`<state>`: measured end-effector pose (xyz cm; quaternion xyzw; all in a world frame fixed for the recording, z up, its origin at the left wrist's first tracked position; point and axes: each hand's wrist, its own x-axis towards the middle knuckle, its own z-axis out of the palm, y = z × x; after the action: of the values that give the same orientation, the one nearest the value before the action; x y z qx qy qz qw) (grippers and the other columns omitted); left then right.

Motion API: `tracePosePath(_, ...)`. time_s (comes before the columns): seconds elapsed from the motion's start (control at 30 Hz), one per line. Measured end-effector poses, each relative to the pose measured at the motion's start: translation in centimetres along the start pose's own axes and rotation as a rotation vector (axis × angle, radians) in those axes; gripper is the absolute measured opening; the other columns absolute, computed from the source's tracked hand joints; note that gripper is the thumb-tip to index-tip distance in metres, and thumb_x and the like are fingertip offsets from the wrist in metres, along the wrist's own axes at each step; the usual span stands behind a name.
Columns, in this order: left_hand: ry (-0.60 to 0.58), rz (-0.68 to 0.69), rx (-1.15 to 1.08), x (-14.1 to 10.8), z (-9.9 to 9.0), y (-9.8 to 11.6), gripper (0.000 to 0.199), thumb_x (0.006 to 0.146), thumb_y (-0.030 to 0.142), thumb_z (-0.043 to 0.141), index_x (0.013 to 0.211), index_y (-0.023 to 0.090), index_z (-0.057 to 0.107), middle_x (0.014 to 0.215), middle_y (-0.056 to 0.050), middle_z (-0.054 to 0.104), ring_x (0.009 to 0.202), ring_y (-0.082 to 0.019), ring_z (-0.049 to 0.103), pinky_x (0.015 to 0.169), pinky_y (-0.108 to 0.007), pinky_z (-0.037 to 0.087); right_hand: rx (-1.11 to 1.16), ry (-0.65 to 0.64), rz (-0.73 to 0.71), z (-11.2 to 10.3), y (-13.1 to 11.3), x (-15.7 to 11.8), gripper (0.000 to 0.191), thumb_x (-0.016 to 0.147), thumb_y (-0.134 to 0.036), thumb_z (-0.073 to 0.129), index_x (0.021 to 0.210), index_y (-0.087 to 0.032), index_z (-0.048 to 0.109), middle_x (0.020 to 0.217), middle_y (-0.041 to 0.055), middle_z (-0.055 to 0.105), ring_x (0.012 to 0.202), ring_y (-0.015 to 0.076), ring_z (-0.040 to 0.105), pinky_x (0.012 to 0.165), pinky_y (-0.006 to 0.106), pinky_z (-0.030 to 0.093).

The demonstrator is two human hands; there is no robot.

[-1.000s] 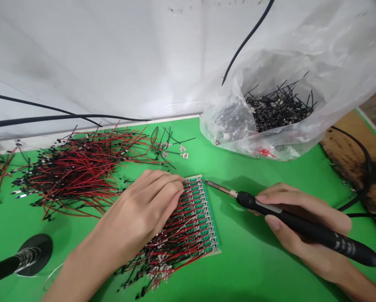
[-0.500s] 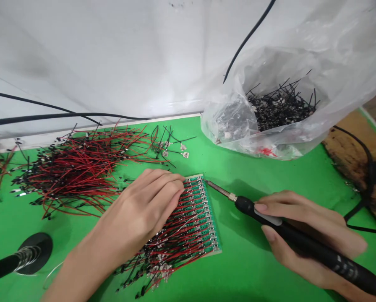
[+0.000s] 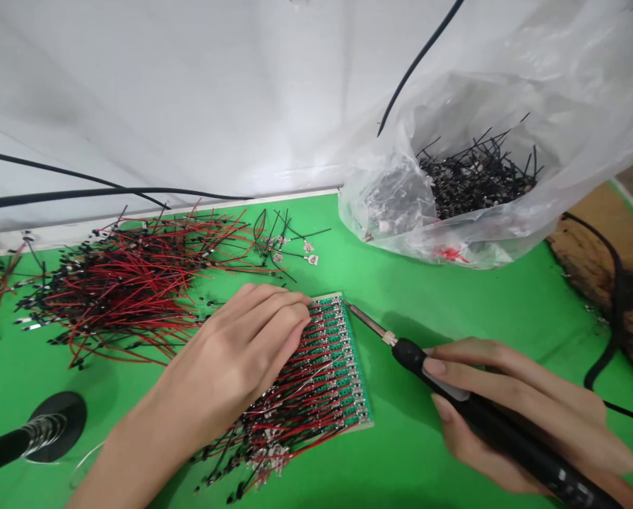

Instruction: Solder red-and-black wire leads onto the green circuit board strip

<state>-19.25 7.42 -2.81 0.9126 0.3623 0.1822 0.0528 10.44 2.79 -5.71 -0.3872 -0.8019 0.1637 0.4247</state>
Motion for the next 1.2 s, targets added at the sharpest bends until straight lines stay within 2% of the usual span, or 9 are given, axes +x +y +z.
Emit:
tracePosePath(0.23,0.0,0.006,-0.006,0.1,0.1,0.0,0.019,0.098,0.012,0.06,0.117,0.011,0.06,0.116,-0.007,0.068,0.108,-0.019,0.061,0.099,-0.037,0.05,-0.039,0.0,0.0,-0.1,-0.4,0.3,0.042,0.07,0.0,0.069,0.108,-0.017,0.073,0.087,0.0098,0.076,0.072,0.0183,0.076,0.062,0.022,0.064)
tracePosePath(0.77,0.006,0.018,0.005,0.1,0.1,-0.1,0.02,0.098,0.01,0.06,0.118,0.01,0.06,0.117,-0.007,0.067,0.107,-0.018,0.06,0.099,-0.037,0.05,-0.013,0.004,0.007,0.0,-0.2,-0.1,0.048,0.071,0.002,0.069,0.114,-0.018,0.073,0.092,0.01,0.075,0.073,0.021,0.075,0.059,0.026,0.064)
tracePosePath(1.2,-0.01,0.018,0.006,0.3,0.2,0.0,0.019,0.099,0.01,0.059,0.117,0.008,0.059,0.115,-0.007,0.066,0.105,-0.018,0.06,0.097,-0.037,0.05,-0.069,-0.008,-0.015,-0.2,-0.7,1.0,0.038,0.074,0.0,0.065,0.106,-0.018,0.072,0.084,0.0082,0.076,0.067,0.0156,0.075,0.061,0.02,0.062)
